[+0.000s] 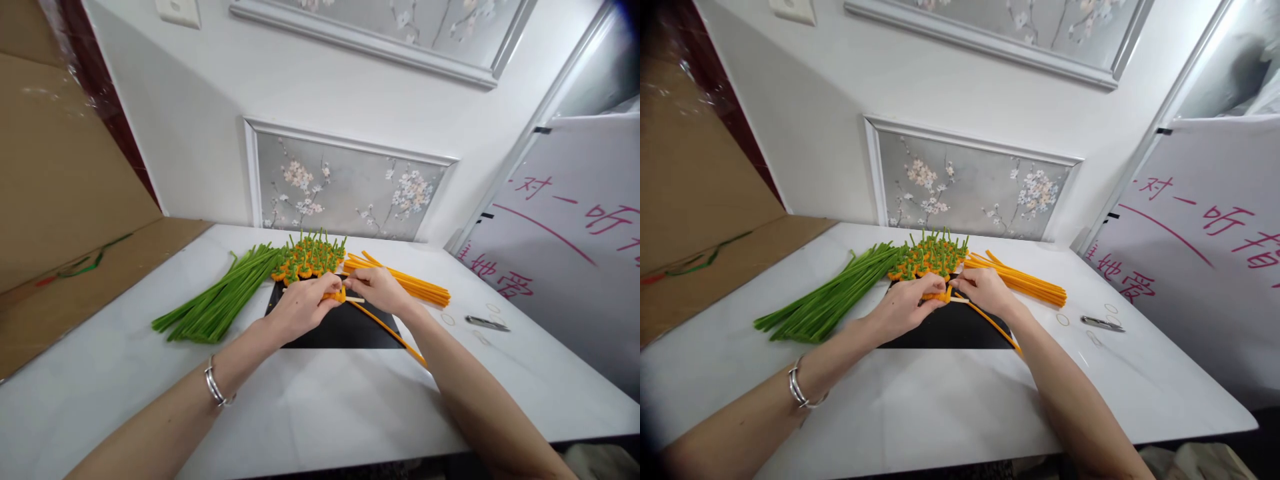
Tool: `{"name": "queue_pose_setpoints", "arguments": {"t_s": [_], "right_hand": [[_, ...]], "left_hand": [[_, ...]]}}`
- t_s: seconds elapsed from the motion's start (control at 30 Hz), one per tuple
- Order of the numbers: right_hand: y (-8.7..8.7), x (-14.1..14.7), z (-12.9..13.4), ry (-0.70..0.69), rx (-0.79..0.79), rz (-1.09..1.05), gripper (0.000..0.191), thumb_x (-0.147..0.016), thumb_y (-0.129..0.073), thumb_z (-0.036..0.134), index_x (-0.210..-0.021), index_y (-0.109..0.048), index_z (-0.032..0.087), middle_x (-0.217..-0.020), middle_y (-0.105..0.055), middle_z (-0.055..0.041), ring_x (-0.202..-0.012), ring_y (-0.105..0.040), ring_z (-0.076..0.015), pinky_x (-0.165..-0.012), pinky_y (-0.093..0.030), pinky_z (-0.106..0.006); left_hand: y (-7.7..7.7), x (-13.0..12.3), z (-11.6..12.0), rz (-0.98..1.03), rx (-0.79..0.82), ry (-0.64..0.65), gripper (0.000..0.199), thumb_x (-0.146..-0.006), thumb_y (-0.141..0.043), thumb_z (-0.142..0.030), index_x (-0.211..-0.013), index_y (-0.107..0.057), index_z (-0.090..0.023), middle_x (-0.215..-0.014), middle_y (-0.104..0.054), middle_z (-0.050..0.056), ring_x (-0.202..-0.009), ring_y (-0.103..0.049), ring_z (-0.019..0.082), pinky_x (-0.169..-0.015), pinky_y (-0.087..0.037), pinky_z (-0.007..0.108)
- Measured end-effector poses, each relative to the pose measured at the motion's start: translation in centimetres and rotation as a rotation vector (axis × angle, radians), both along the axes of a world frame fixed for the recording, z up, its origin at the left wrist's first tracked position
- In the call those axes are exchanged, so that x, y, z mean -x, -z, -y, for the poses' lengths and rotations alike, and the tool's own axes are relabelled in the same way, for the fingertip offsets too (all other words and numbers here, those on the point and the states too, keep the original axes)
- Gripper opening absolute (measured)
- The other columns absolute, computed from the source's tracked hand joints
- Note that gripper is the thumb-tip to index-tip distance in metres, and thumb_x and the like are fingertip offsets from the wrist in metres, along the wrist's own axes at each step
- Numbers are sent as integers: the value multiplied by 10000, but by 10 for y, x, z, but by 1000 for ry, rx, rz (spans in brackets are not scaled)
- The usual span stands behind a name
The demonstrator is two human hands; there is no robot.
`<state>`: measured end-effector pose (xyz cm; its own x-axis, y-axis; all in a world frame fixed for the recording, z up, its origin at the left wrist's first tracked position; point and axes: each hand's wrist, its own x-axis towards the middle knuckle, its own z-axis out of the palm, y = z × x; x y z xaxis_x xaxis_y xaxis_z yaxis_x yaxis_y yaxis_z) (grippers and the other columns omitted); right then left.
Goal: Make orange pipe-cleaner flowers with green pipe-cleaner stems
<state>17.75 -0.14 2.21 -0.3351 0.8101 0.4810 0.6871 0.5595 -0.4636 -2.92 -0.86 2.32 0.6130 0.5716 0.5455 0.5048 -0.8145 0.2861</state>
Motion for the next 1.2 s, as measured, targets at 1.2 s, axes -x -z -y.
{"name": "queue_pose_setpoints", "arguments": {"t_s": [1.2], "right_hand": [[-27,12,42,32,-216,353,239,-947,-448,306,-847,-650,225,-778,-669,-22,-711,-615,-151,-621,-391,-245]], "left_hand": [[2,7,-15,54,-1,-167,210,-876,-531,-201,-1017,-687,-216,-1021,-727,25,-912,-669,194,-827,-493,295]]}}
